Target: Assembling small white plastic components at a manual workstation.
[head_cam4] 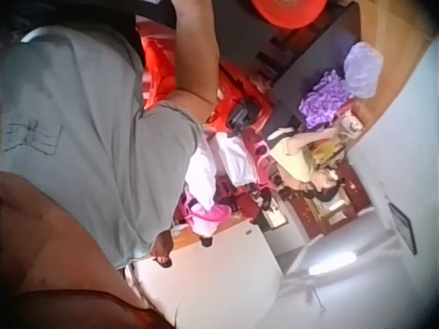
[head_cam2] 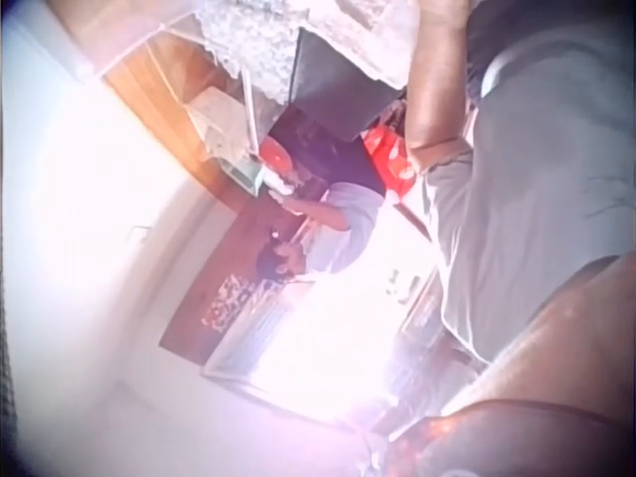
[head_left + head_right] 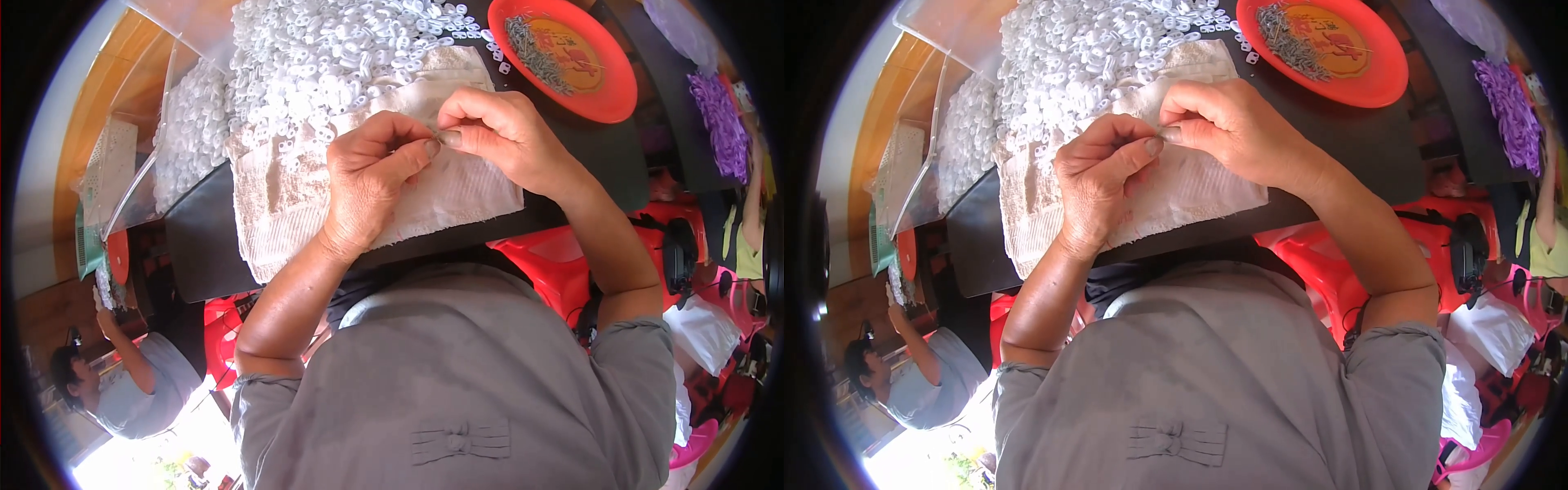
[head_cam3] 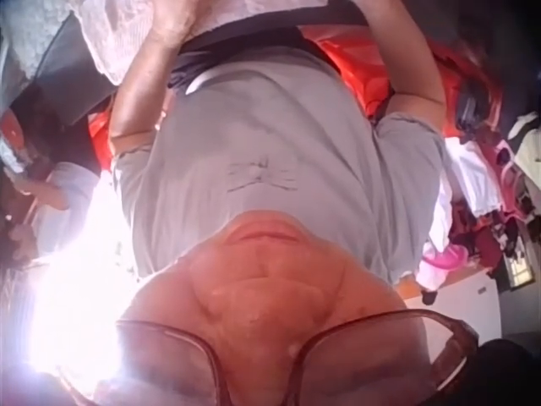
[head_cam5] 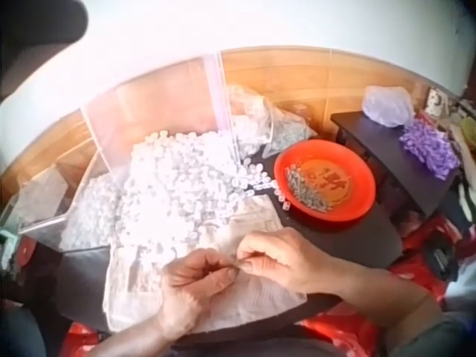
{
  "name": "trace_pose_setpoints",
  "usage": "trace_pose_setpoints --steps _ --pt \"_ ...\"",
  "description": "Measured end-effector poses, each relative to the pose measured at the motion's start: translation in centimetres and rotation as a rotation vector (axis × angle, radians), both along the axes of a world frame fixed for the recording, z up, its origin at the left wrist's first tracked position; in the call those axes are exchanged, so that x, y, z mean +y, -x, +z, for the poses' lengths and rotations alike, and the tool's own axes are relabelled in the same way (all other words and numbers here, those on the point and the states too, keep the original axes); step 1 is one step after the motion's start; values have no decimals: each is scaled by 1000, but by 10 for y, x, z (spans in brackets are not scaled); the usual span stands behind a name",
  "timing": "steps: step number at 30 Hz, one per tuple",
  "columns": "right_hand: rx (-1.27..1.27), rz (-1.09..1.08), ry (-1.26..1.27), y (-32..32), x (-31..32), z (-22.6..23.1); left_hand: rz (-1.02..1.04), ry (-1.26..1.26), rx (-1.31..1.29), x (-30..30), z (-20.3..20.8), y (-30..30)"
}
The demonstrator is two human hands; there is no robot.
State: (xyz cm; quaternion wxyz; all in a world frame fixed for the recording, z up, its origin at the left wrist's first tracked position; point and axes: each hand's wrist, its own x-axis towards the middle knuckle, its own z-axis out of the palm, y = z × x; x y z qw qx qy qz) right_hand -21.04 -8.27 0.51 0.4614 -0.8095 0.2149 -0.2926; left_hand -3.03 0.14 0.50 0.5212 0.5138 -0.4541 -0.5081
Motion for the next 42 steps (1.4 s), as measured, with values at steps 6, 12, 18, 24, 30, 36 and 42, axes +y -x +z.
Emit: trace_pose_setpoints --steps 6,12,18,24,30,36,42 --pt "-36 -19 50 -2 0 -3 1 -43 -2 1 0 2" --pt "-24 -29 88 -1 -1 -2 -11 -7 -58 0 -2 1" --pt "12 -26 127 -1 2 -3 22 218 -297 1 -7 4" --pt "-11 -51 246 2 -1 -7 10 162 -285 2 -5 3" --pt "26 -57 249 3 0 -4 -4 65 -258 2 -5 2" --pt "29 10 226 3 -1 -7 13 183 -255 1 -9 1" --pt "40 -33 298 2 1 -6 17 -29 -104 1 3 0"
